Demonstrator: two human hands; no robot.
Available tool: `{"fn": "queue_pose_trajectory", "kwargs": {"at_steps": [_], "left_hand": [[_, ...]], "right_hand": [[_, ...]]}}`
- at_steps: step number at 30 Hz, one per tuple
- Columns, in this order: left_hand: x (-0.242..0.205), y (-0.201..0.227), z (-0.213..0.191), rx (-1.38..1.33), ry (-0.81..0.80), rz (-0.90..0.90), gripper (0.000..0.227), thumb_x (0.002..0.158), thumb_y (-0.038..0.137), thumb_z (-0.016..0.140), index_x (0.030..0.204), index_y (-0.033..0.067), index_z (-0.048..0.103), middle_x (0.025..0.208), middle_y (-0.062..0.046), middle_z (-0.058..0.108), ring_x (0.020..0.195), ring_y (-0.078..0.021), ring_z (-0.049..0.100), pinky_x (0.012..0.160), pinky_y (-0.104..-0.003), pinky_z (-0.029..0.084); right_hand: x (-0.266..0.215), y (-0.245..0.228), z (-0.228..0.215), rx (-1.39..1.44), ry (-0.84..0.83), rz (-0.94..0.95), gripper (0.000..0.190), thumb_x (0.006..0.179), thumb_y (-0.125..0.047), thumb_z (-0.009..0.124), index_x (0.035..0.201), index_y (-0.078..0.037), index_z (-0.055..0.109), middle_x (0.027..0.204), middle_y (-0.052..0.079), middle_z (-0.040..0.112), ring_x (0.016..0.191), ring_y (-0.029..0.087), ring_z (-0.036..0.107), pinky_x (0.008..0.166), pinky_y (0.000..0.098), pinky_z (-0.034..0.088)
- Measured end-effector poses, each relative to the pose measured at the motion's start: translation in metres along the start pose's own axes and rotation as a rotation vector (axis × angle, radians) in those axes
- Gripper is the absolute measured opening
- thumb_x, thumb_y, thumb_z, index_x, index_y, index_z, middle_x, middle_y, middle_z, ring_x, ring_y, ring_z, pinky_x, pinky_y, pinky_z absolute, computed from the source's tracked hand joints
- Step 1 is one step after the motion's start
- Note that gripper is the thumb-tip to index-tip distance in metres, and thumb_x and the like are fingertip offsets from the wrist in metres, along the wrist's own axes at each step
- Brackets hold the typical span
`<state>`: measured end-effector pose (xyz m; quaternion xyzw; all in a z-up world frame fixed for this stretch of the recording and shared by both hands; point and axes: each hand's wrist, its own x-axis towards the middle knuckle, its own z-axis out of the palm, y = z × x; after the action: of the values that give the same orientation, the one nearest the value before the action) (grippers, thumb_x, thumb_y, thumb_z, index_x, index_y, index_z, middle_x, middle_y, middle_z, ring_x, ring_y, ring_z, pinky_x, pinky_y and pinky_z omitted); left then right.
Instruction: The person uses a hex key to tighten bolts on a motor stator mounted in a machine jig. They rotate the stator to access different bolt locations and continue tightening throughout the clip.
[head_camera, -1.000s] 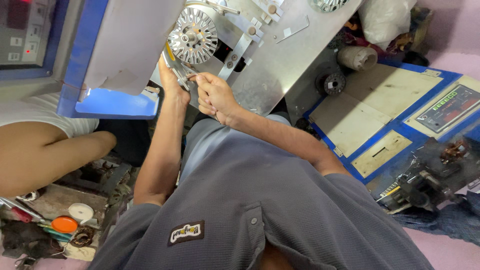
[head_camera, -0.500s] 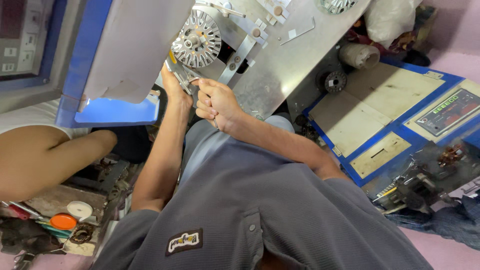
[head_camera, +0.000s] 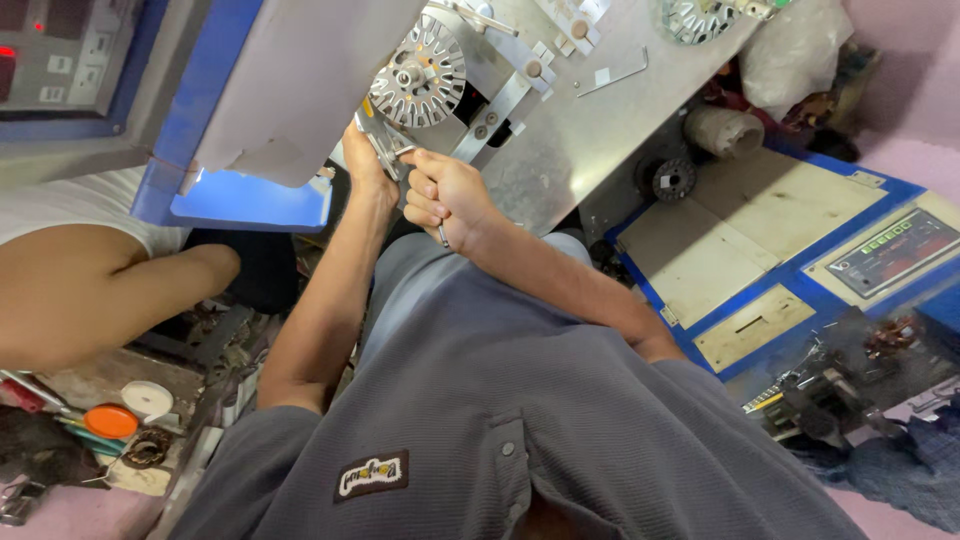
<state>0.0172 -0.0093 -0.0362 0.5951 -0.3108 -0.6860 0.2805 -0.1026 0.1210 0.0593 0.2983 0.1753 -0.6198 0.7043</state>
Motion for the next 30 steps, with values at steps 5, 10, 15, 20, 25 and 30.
{"fn": "queue_pose_trajectory", "kwargs": {"at_steps": [5, 10, 15, 20, 25, 30], "left_hand": [[-0.003, 0.008, 0.009, 0.011, -0.042, -0.028, 0.038, 0.098, 0.044, 0.053, 0.108, 0.0089, 0.065, 0.086, -0.006, 0.066, 0.075, -0.0173, 0.065, 0.064, -0.033, 0.054], [-0.010, 0.015, 0.018, -0.042, -0.040, -0.042, 0.041, 0.099, 0.048, 0.053, 0.114, 0.0123, 0.067, 0.094, 0.000, 0.070, 0.080, -0.0124, 0.066, 0.068, -0.030, 0.053], [-0.022, 0.024, 0.024, 0.005, -0.095, 0.006, 0.044, 0.096, 0.054, 0.053, 0.106, 0.0135, 0.065, 0.081, -0.001, 0.063, 0.068, -0.0126, 0.060, 0.059, -0.031, 0.051], [-0.030, 0.029, 0.033, -0.032, -0.100, -0.002, 0.045, 0.096, 0.056, 0.056, 0.107, 0.0129, 0.065, 0.084, 0.000, 0.063, 0.069, -0.0119, 0.059, 0.059, -0.032, 0.051], [-0.035, 0.035, 0.034, 0.018, -0.062, -0.008, 0.046, 0.093, 0.058, 0.055, 0.108, 0.0150, 0.066, 0.086, 0.001, 0.064, 0.065, -0.0113, 0.058, 0.056, -0.031, 0.051], [-0.033, 0.036, 0.033, -0.009, -0.180, 0.006, 0.055, 0.096, 0.058, 0.054, 0.125, 0.0129, 0.063, 0.106, -0.001, 0.067, 0.083, -0.0134, 0.064, 0.066, -0.034, 0.055]], "right_hand": [[-0.014, 0.002, 0.003, -0.269, 0.041, -0.119, 0.028, 0.109, -0.018, 0.042, 0.124, -0.001, 0.058, 0.058, 0.001, 0.042, 0.039, 0.010, 0.029, 0.037, 0.0274, 0.028], [-0.006, -0.007, -0.019, -0.635, 0.018, -0.359, 0.036, 0.110, -0.025, 0.041, 0.132, -0.005, 0.061, 0.054, -0.002, 0.043, 0.038, 0.006, 0.030, 0.036, 0.0242, 0.030], [0.013, -0.004, -0.047, -0.845, -0.114, -0.382, 0.036, 0.112, -0.028, 0.042, 0.133, -0.009, 0.065, 0.052, -0.004, 0.043, 0.041, 0.005, 0.032, 0.041, 0.0228, 0.031], [0.020, -0.001, -0.059, -0.833, -0.112, -0.373, 0.036, 0.112, -0.028, 0.043, 0.135, -0.011, 0.065, 0.053, -0.004, 0.044, 0.042, 0.006, 0.033, 0.041, 0.0228, 0.031], [0.023, -0.003, -0.055, -0.812, -0.098, -0.323, 0.037, 0.112, -0.028, 0.043, 0.135, -0.010, 0.066, 0.055, -0.004, 0.041, 0.043, 0.005, 0.030, 0.040, 0.0226, 0.028], [0.030, -0.005, -0.053, -0.649, -0.068, -0.200, 0.034, 0.111, -0.025, 0.044, 0.129, -0.007, 0.066, 0.055, -0.002, 0.041, 0.042, 0.006, 0.029, 0.037, 0.0239, 0.026]]}}
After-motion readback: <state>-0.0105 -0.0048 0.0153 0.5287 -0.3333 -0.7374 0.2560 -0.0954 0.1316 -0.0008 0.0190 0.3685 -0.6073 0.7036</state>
